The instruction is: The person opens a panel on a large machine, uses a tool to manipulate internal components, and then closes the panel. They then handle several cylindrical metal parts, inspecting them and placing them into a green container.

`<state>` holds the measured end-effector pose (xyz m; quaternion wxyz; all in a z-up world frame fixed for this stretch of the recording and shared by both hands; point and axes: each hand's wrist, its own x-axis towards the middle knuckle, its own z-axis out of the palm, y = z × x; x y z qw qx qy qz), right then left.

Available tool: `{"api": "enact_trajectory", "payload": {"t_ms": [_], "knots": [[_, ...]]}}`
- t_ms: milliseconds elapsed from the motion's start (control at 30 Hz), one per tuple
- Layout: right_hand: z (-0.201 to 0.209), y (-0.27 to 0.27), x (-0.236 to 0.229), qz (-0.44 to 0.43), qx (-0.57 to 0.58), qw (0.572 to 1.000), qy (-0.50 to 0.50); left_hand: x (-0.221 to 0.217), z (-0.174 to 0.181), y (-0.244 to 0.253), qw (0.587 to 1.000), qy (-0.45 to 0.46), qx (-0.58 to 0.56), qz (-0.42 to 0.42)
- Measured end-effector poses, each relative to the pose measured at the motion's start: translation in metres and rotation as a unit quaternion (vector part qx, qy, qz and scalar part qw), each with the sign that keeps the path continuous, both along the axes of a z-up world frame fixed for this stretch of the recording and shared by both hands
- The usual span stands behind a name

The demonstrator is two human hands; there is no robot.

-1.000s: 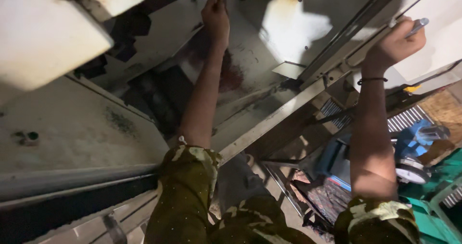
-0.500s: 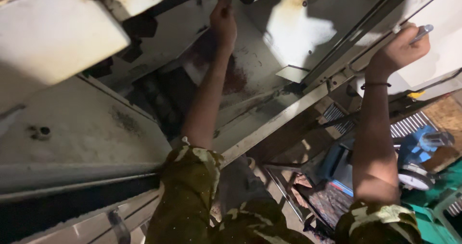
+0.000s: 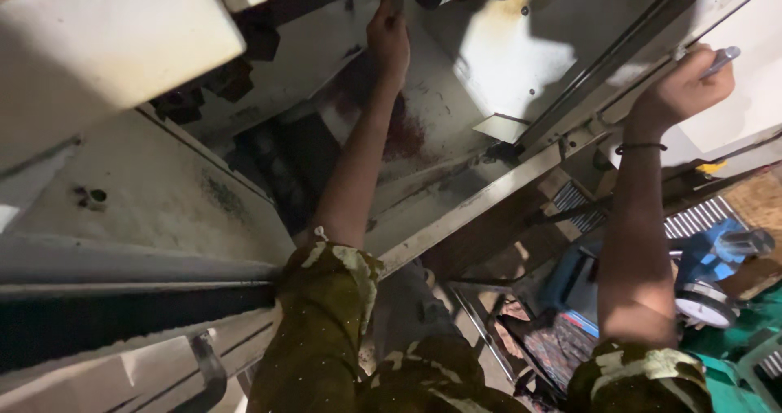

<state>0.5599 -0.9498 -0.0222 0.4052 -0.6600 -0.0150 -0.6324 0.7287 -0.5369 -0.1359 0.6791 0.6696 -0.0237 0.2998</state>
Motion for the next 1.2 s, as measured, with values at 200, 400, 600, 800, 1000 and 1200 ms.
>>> {"api": "enact_trajectory", "payload": {"t_ms": [200, 400, 600, 800, 1000, 1200], "knots": [[0.000, -0.001, 0.001, 0.001, -0.003, 1.000, 0.002, 0.017, -0.005, 0.000, 0.999, -0.015, -0.011, 0.032], [-0.002, -0.003, 0.000, 0.012, 0.021, 0.999, 0.024, 0.006, 0.003, 0.001, 0.999, -0.014, -0.043, -0.018], [-0.016, -0.013, 0.007, 0.013, 0.014, 1.000, -0.012, -0.010, 0.008, 0.005, 0.999, 0.004, -0.028, -0.046], [-0.010, -0.010, 0.006, 0.009, 0.036, 0.999, -0.003, 0.000, 0.004, 0.001, 0.992, -0.005, -0.095, -0.084], [0.005, 0.011, -0.006, 0.044, 0.039, 0.998, 0.003, 0.002, 0.003, -0.002, 0.996, 0.024, -0.065, -0.061], [0.014, 0.023, -0.015, 0.150, 0.000, 0.988, -0.031, -0.014, 0.024, 0.022, 0.992, 0.003, -0.019, -0.121]]}}
